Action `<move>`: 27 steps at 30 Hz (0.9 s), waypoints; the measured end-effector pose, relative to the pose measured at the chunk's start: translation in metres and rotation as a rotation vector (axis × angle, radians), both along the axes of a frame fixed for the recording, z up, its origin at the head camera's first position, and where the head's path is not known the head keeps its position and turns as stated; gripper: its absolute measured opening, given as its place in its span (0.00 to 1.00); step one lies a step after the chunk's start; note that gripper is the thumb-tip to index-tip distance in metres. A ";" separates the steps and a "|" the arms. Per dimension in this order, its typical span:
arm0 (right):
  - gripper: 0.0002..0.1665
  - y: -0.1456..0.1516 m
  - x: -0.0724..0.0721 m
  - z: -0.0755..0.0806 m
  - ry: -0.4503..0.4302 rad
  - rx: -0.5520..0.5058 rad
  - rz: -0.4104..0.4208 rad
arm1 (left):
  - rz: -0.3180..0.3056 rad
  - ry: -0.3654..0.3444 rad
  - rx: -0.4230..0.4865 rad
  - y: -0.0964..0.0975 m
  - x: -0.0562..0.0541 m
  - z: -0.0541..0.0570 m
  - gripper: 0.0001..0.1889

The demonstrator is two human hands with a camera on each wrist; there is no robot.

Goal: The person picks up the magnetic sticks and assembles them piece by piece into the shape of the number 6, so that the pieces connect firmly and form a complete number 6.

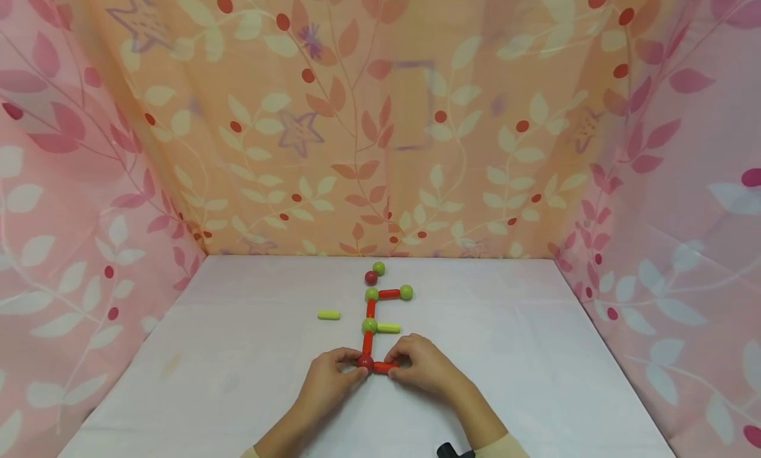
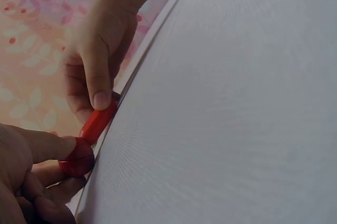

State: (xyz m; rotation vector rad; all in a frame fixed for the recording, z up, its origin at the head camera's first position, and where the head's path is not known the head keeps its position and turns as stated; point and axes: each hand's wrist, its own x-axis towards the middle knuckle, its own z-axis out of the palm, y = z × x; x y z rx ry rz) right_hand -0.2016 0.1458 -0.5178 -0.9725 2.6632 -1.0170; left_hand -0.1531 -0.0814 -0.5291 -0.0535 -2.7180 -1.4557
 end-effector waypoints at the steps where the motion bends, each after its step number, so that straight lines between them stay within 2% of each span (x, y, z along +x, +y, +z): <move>1: 0.10 0.000 0.000 0.001 0.003 0.004 0.001 | -0.001 -0.005 0.000 0.000 0.000 0.001 0.14; 7: 0.10 0.000 0.001 0.006 0.049 0.032 0.019 | 0.004 -0.025 -0.001 0.002 0.000 0.005 0.14; 21: 0.11 0.003 0.000 0.011 0.075 0.061 0.058 | 0.002 -0.055 -0.011 0.002 -0.001 0.008 0.13; 27: 0.11 0.004 0.001 0.012 0.045 0.057 0.057 | -0.009 -0.065 -0.018 0.001 -0.001 0.007 0.14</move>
